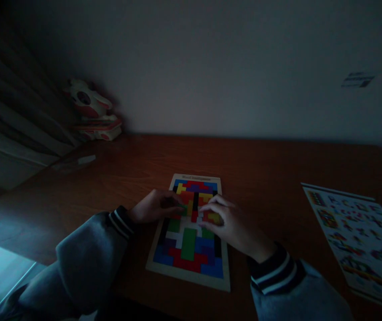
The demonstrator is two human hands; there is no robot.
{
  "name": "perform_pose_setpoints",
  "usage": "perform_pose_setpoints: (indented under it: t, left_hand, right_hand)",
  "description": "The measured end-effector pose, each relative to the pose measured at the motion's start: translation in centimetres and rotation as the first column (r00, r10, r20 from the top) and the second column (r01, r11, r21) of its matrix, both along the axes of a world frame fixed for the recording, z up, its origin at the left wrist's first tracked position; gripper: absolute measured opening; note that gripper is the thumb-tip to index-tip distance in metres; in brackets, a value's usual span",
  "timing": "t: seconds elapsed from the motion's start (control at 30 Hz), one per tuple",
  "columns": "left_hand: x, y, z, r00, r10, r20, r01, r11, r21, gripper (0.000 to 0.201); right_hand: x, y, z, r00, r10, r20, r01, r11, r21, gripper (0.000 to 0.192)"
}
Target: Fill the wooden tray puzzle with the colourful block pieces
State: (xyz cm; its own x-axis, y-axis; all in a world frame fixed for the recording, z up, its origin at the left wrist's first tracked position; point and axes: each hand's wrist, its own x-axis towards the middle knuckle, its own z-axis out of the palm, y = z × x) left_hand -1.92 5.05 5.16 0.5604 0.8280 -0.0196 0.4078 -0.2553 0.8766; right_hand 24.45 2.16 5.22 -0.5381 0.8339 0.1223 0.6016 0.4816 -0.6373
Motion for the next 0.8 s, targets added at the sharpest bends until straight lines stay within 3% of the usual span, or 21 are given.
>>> perform_pose_setpoints:
  t: [0.57, 0.8]
  left_hand:
    - [-0.1, 0.08, -0.3, 0.998, -0.028, -0.054, 0.029, 0.999, 0.03, 0.028]
    - [-0.09, 0.05, -0.21, 0.998, -0.033, -0.058, 0.035, 0.999, 0.025, 0.029]
  right_hand:
    - [-0.51, -0.36, -0.19, 0.997, 0.072, 0.03, -0.072, 0.997, 0.008, 0.028]
    - [-0.39, -0.32, -0.18, 0.996, 0.088, 0.023, -0.089, 0.992, 0.093, 0.021]
